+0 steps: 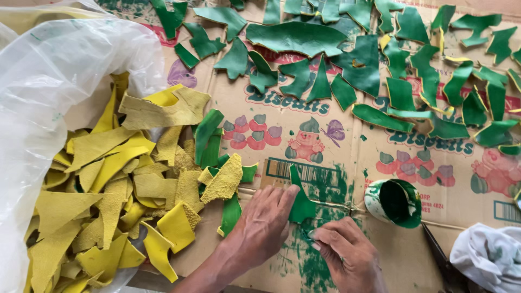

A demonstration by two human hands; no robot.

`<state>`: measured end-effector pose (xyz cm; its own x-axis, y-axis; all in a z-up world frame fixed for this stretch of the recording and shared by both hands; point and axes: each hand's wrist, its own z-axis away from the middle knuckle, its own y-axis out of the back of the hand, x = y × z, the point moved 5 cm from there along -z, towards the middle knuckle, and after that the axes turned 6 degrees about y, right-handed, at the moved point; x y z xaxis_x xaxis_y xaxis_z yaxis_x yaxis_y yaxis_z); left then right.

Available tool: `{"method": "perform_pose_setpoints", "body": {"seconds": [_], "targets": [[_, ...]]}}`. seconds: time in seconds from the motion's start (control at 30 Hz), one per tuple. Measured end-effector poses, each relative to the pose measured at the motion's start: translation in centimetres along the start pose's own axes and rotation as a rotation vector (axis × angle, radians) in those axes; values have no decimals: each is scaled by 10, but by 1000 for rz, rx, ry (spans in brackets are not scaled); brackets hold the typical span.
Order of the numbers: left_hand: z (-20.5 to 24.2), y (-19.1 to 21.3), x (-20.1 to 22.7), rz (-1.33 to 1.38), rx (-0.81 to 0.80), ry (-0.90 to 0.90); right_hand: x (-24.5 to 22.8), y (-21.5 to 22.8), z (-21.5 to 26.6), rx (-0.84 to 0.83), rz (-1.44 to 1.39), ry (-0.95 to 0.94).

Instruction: The person paints yellow foam pieces green using a small brush and a paint can. They repeatedly pick up a piece, apply green paint to its surface, and place it aside to dry on a cardboard surface.

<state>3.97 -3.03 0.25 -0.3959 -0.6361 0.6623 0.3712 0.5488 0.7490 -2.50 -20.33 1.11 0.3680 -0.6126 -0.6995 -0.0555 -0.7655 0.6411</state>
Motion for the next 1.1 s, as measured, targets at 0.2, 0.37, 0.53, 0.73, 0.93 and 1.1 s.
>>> {"method": "perform_pose_setpoints", "body": {"seconds": [0.2,0.37,0.53,0.73,0.93,1.1], "targets": [[-10,22,-1,32,149,-17,4,5,-16,43,20,62],[-41,71,-38,119,420,158,3,9,-31,67,3,44],[-90,123,-92,86,622,186,0,5,-42,49,-7,75],[-112,132,-132,143,572,245,8,2,-44,38,2,67],[-89,141,-146,13,583,288,14,1,-42,44,-20,71],[-99,134,-142,-65,595,340,14,-4,-43,15,-33,49]]}}
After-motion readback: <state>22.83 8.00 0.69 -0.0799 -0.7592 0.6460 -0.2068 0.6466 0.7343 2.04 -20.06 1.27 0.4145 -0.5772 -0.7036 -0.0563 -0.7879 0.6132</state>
